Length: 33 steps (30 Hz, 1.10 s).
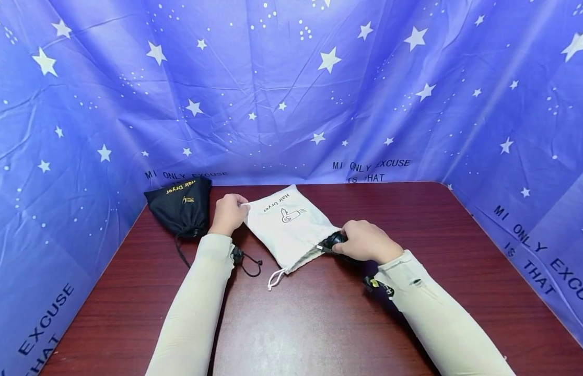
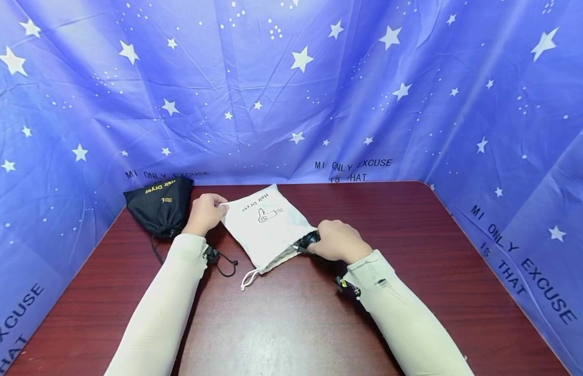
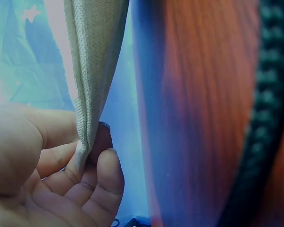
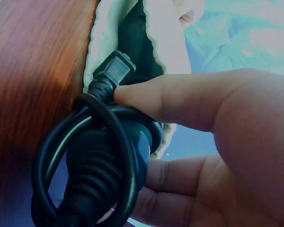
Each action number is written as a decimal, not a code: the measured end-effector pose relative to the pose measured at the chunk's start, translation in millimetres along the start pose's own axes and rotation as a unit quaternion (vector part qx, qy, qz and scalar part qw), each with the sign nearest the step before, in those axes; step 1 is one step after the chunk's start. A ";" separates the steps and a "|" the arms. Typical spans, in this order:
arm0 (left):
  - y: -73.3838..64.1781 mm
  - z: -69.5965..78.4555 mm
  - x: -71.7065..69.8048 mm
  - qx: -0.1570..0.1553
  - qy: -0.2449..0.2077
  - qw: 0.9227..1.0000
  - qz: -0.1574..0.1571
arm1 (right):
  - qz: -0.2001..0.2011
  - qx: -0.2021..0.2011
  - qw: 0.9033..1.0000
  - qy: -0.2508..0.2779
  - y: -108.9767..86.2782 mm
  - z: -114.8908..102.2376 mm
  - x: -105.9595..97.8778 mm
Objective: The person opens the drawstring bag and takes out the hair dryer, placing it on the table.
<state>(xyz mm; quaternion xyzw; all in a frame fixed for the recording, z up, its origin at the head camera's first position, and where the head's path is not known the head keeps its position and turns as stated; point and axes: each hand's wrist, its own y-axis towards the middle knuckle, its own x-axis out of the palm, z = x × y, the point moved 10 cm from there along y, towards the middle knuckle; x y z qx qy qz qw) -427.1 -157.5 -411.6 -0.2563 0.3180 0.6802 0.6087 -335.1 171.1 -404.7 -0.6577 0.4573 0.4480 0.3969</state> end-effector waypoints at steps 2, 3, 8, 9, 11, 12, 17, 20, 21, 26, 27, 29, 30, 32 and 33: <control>0.1 0.5 -1.0 0.002 0.004 1.000 0.004 | -0.001 -0.002 1.000 -0.001 0.5 0.7 0.4; 0.2 1.0 -1.9 0.003 0.005 1.000 0.007 | -0.002 -0.003 1.000 -0.002 0.6 1.0 0.5; 0.6 2.1 -2.8 0.005 0.010 1.000 0.013 | -0.006 -0.003 1.000 -0.009 -0.4 2.0 -1.1; 0.7 2.1 -2.7 0.004 0.010 1.000 0.013 | -0.007 -0.004 1.000 -0.010 -0.6 1.9 -1.3; 0.6 2.3 -2.5 0.004 0.011 1.000 0.012 | -0.010 -0.002 1.000 -0.011 -1.2 2.5 -1.7; 0.6 2.2 -2.5 0.003 0.012 1.000 0.011 | -0.012 -0.002 1.000 -0.012 -1.5 2.8 -1.7; 0.6 1.8 -2.3 0.002 0.015 1.000 0.009 | -0.022 -0.006 1.000 -0.012 -3.0 3.9 -2.1; 0.9 1.4 -1.9 0.002 0.017 1.000 0.010 | -0.027 -0.007 1.000 -0.014 -3.6 4.2 -2.3; 1.0 1.4 -1.9 0.003 0.017 1.000 0.010 | -0.029 -0.008 0.999 -0.014 -3.7 4.3 -2.1; 0.9 1.4 -2.2 0.006 0.017 1.000 0.013 | -0.040 -0.012 0.999 -0.012 -4.2 4.3 -1.1; 0.9 1.3 -2.2 0.006 0.018 1.000 0.013 | -0.042 -0.013 0.999 -0.012 -4.3 4.2 -0.8; 0.9 1.2 -2.6 0.007 0.018 1.000 0.015 | -0.045 -0.016 0.999 -0.012 -4.5 4.2 -0.6; 0.9 1.3 -2.7 0.007 0.017 1.000 0.016 | -0.046 -0.017 0.999 -0.012 -4.6 4.3 -0.6; 0.9 1.3 -2.7 0.007 0.017 1.000 0.017 | -0.047 -0.019 0.999 -0.014 -4.8 4.3 -1.0; 0.9 1.3 -2.7 0.007 0.016 1.000 0.017 | -0.048 -0.021 0.999 -0.014 -5.0 4.3 -1.3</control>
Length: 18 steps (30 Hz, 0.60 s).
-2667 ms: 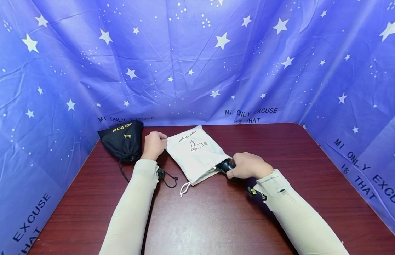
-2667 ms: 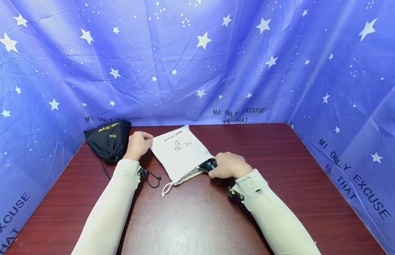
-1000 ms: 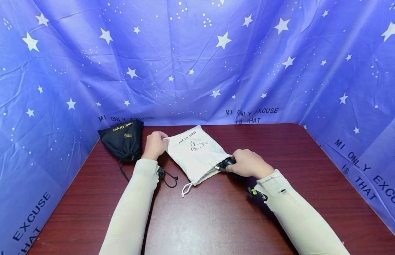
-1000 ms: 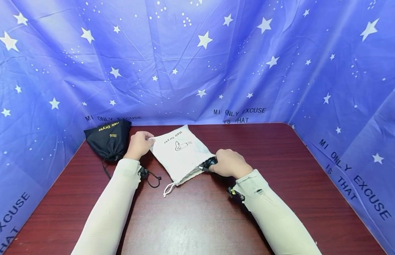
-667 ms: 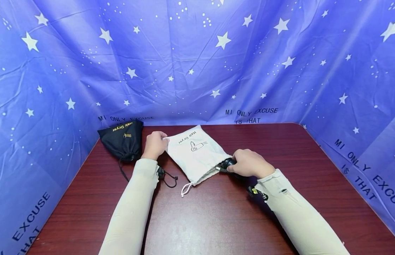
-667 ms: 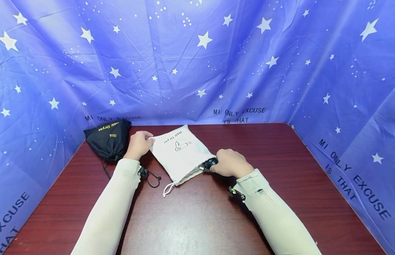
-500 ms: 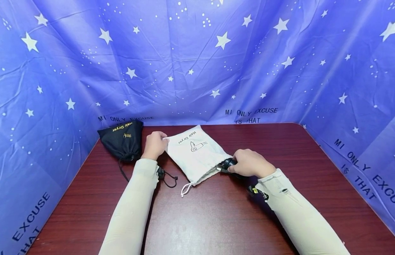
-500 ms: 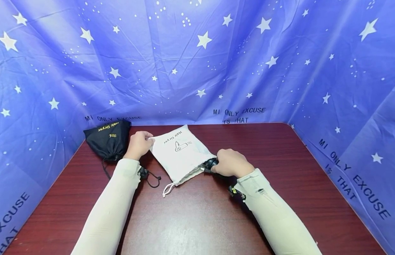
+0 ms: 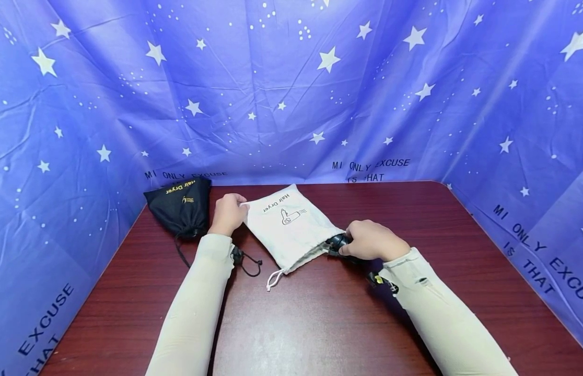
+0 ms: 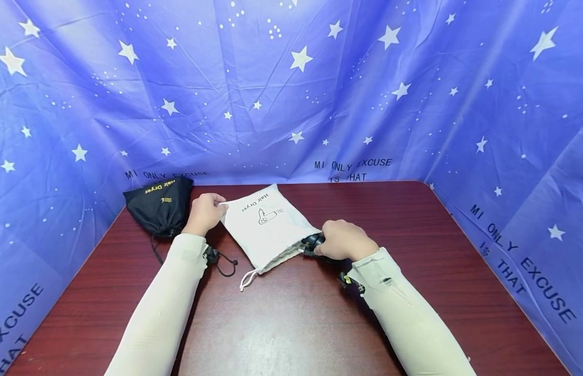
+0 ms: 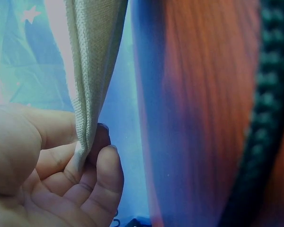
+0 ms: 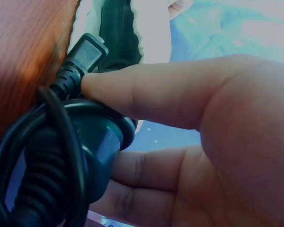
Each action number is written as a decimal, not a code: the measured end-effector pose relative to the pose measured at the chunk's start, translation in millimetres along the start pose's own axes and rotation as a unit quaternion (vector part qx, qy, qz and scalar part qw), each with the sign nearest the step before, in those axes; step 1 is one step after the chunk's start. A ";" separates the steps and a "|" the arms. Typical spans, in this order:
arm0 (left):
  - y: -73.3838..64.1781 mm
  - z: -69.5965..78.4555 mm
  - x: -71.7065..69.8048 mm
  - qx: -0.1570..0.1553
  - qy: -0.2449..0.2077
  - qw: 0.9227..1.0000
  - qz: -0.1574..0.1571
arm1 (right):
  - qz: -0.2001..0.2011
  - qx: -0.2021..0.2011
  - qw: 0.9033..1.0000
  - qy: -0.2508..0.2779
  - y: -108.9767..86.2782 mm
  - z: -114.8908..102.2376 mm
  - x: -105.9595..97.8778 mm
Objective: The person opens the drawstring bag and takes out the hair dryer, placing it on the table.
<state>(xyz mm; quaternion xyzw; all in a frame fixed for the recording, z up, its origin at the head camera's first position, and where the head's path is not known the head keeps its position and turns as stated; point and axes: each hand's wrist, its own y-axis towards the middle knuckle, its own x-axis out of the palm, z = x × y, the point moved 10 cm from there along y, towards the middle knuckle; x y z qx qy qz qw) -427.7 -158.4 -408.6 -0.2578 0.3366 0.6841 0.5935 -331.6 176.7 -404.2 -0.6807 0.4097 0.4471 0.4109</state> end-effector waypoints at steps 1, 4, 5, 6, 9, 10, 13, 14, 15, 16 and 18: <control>0.0 0.0 0.0 -0.001 -0.001 1.000 0.000 | -0.001 -0.001 1.000 0.000 -0.1 -0.1 -0.2; -0.1 -0.1 0.1 -0.002 -0.001 1.000 -0.001 | -0.004 -0.007 1.000 -0.002 -0.7 -0.7 -1.4; -0.2 0.1 0.0 -0.003 -0.002 1.000 -0.002 | -0.005 -0.007 1.000 -0.003 -0.8 -0.6 -1.7; -0.3 0.3 -0.2 -0.003 -0.003 1.000 -0.002 | -0.006 -0.007 1.000 -0.003 -1.0 -0.4 -2.1; -0.7 1.0 -0.6 -0.003 -0.005 1.000 -0.003 | -0.008 -0.008 1.000 -0.005 -1.9 0.9 -3.0; -0.8 1.1 -0.6 -0.003 -0.006 1.000 -0.003 | -0.009 -0.009 1.000 -0.005 -2.3 0.9 -3.5; -1.0 0.9 -0.5 -0.003 -0.009 1.000 -0.004 | -0.009 -0.009 1.000 -0.005 -3.5 2.2 -4.3; -1.0 0.7 -0.3 -0.003 -0.010 1.000 -0.005 | -0.009 -0.011 1.000 -0.005 -3.8 2.1 -4.8; -1.1 0.3 -0.2 -0.002 -0.011 1.000 -0.005 | -0.009 -0.011 1.000 -0.004 -4.1 2.5 -5.0; -1.1 0.1 -0.1 -0.002 -0.012 1.000 -0.005 | -0.010 -0.009 1.000 -0.002 -4.6 3.0 -5.1; -1.3 -0.6 0.1 -0.002 -0.014 1.000 -0.005 | -0.013 -0.007 1.000 0.001 -5.3 4.1 -4.9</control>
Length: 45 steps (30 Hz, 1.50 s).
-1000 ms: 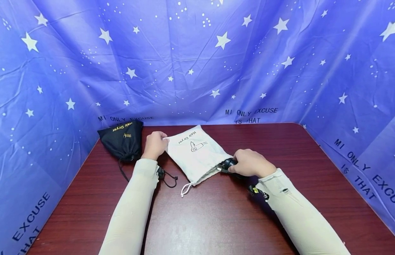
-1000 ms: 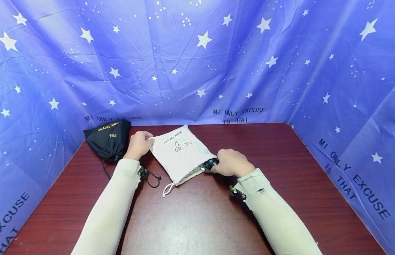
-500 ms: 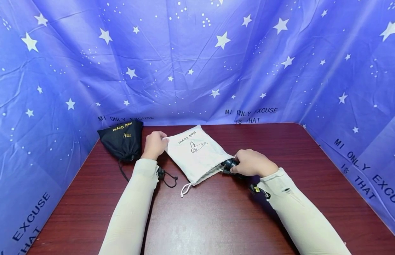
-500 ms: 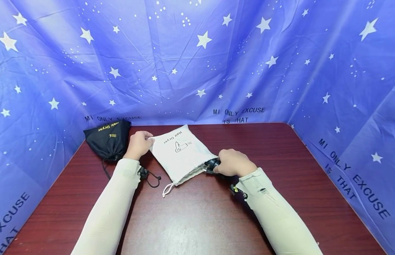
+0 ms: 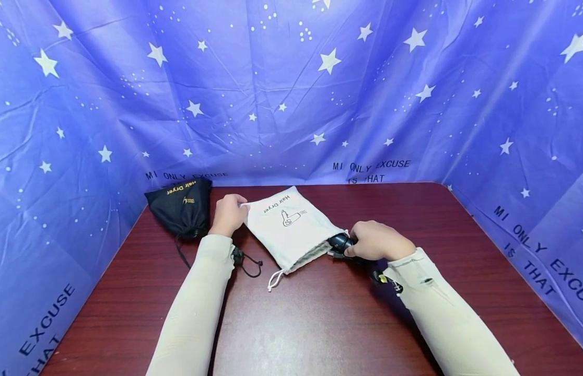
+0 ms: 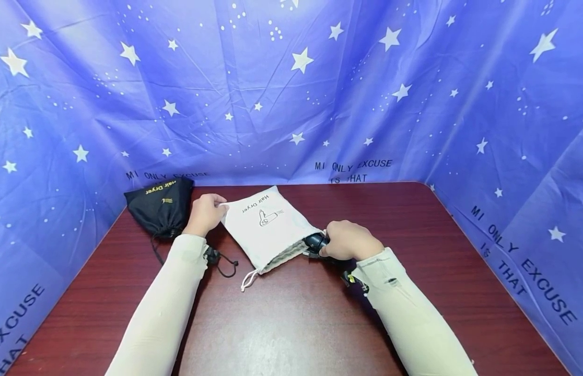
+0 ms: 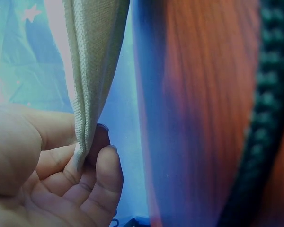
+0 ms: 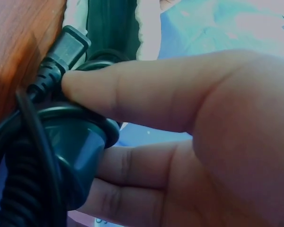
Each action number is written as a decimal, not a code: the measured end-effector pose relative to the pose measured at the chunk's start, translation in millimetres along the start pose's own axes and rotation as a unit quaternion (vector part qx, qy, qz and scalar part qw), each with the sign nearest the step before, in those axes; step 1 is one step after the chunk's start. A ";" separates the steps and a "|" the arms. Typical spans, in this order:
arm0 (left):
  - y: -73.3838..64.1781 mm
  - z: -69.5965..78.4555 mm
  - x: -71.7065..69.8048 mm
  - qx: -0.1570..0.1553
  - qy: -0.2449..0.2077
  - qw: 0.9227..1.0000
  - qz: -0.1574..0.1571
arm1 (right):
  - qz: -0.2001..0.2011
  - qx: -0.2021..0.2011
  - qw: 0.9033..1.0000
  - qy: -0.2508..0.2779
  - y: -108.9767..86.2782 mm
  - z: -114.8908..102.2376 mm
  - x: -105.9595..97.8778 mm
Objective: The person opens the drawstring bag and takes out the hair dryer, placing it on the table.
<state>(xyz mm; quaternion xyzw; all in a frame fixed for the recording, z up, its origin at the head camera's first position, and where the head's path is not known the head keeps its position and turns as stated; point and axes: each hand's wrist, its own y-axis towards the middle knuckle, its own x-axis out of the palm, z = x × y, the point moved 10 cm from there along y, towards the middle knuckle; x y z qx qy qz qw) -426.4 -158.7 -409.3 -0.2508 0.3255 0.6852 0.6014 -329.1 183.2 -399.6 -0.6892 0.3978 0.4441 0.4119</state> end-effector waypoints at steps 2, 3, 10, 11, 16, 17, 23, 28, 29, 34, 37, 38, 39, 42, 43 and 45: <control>-0.4 -1.0 0.5 0.000 0.000 1.000 0.000 | -0.006 0.000 1.000 0.003 -1.1 0.5 0.6; -0.6 -1.7 0.8 -0.001 0.000 1.000 -0.001 | -0.009 0.001 1.000 0.004 -1.4 1.3 1.2; -1.4 -3.9 2.1 0.000 0.000 1.000 -0.001 | -0.017 -0.004 1.000 0.007 -2.8 1.7 1.5; -1.6 -3.7 2.1 0.000 0.001 1.000 -0.001 | -0.017 -0.003 1.000 0.006 -2.9 2.0 1.5; -2.4 -2.4 1.3 0.003 0.003 1.000 -0.003 | -0.019 0.001 1.000 0.005 -4.0 3.2 0.8; -2.4 -2.2 1.3 0.003 0.003 1.000 -0.003 | -0.020 0.002 1.000 0.005 -4.3 2.9 0.5; -2.1 -1.7 0.5 0.003 -0.001 1.000 -0.002 | -0.022 0.000 1.000 0.005 -6.2 1.0 -1.9; -1.2 -1.2 0.0 0.004 0.002 1.000 0.000 | -0.023 0.000 1.000 0.006 -7.0 2.2 -1.9; -1.0 -1.2 0.1 0.004 0.002 1.000 0.000 | -0.023 -0.002 1.000 0.006 -7.0 2.4 -1.8; -0.5 -1.0 0.3 0.002 0.001 1.000 -0.002 | -0.027 -0.005 1.000 0.009 -6.6 4.7 -0.5; -0.4 -0.6 -0.3 0.002 0.000 1.000 -0.001 | -0.029 0.001 1.000 0.008 -6.5 7.6 -0.3; -0.3 -0.5 -0.6 0.002 0.000 1.000 0.000 | -0.030 0.003 1.000 0.008 -6.4 8.6 -0.1; -0.2 -0.4 -0.7 0.002 0.000 1.000 0.001 | -0.030 0.001 0.999 0.009 -6.4 8.3 -0.4; 0.3 -0.6 -1.0 0.001 0.001 1.000 0.002 | -0.033 0.002 0.999 0.011 -6.3 9.5 -0.5; 0.6 -0.7 -0.8 0.001 0.001 1.000 0.001 | -0.034 0.003 0.999 0.013 -6.3 10.0 -0.3; 0.9 -0.6 -0.3 0.002 0.002 1.000 -0.001 | -0.035 0.001 0.999 0.014 -6.9 9.8 -0.7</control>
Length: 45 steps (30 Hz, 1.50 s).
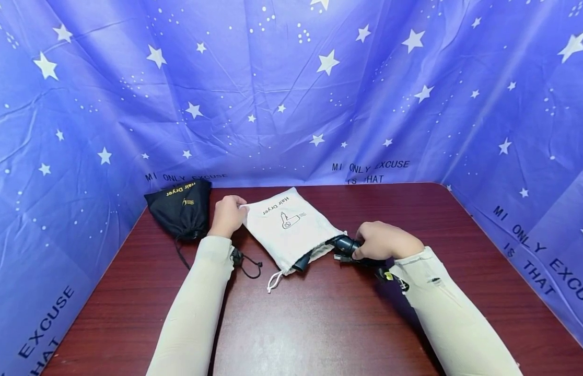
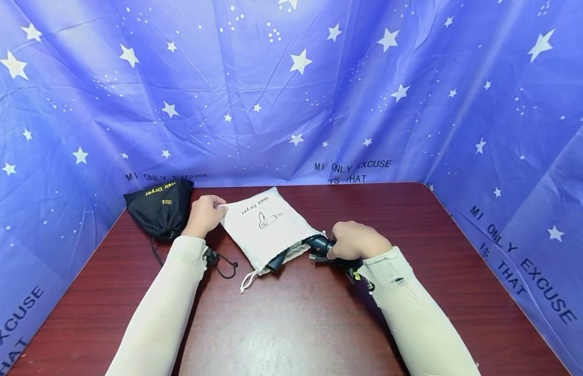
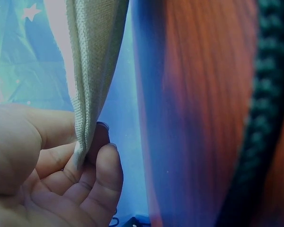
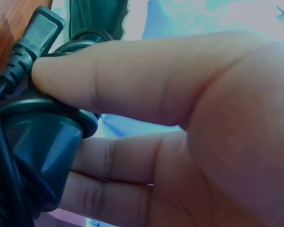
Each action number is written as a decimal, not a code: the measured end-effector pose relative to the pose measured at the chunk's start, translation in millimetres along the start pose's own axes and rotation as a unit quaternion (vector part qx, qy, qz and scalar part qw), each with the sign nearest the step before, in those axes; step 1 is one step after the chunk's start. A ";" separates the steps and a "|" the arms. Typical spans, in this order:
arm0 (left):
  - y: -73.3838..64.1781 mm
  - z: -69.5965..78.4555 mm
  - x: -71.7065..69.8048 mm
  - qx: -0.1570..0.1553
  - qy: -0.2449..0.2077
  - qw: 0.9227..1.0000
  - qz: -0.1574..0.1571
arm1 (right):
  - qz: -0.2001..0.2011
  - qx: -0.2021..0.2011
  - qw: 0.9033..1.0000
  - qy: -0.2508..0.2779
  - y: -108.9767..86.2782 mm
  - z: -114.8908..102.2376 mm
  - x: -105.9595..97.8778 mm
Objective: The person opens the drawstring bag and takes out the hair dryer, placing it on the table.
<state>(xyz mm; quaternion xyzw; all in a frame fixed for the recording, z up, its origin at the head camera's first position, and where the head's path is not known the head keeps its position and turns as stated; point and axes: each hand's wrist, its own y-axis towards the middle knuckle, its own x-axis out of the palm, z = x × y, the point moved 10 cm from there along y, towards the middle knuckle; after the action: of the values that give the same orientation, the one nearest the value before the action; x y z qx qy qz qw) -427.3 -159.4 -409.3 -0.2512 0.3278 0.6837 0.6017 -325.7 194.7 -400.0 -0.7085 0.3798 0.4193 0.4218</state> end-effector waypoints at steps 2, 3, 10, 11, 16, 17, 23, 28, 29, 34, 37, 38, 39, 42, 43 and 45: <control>0.2 0.0 0.1 0.001 -0.001 1.000 -0.001 | -0.001 0.001 1.000 0.002 -0.6 0.4 0.2; 0.2 0.1 0.2 0.001 -0.001 1.000 -0.001 | -0.001 0.002 1.000 0.002 -0.8 0.6 0.2; -0.1 -0.1 0.6 0.004 0.001 1.000 0.000 | 0.002 0.005 1.000 -0.006 -1.7 -2.3 -0.2; -0.1 0.0 0.9 0.004 0.003 1.000 -0.002 | 0.001 0.006 1.000 -0.008 -1.7 -2.8 0.2; -0.7 0.4 4.1 0.004 0.000 1.000 -0.017 | 0.005 0.011 1.000 -0.016 -0.1 -3.3 2.0; -0.8 1.0 4.7 0.006 -0.004 1.000 -0.020 | 0.008 0.011 1.000 -0.016 0.5 -3.6 2.2; -2.2 12.5 11.2 0.042 0.011 0.998 -0.041 | 0.029 0.000 1.000 -0.010 3.8 -8.7 2.3; -5.0 25.7 19.1 0.074 0.047 0.994 -0.059 | 0.034 -0.001 0.999 -0.005 5.8 -8.5 4.0; -5.3 27.3 20.8 0.077 0.051 0.994 -0.063 | 0.034 -0.002 0.999 -0.004 6.2 -8.3 4.3; -5.3 24.7 23.9 0.063 0.049 0.994 -0.068 | 0.034 -0.005 0.999 0.002 7.4 -8.4 4.4; -5.3 20.8 20.3 0.047 0.029 0.997 -0.058 | 0.036 -0.009 0.999 0.003 7.3 -8.9 3.1; -4.9 19.9 18.4 0.045 0.021 0.997 -0.051 | 0.038 -0.009 0.999 0.000 7.3 -8.6 2.7; -4.7 19.3 16.5 0.043 0.017 0.998 -0.045 | 0.042 -0.009 0.999 -0.002 7.1 -8.4 1.8; -3.1 17.0 10.8 0.041 0.012 0.999 -0.019 | 0.050 -0.010 0.999 -0.012 6.8 -8.0 -0.3; -2.7 16.3 8.9 0.040 0.011 0.999 -0.012 | 0.052 -0.009 0.999 -0.015 6.7 -7.7 -0.9; -1.7 14.6 5.8 0.039 0.013 0.999 0.003 | 0.056 -0.010 0.998 -0.018 6.5 -7.4 -2.0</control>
<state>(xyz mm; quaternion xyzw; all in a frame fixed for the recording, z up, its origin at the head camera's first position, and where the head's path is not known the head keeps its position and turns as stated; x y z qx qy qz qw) -425.7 -144.5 -404.3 -0.2356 0.3626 0.6686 0.6049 -330.2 186.0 -397.9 -0.6826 0.4066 0.4590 0.3976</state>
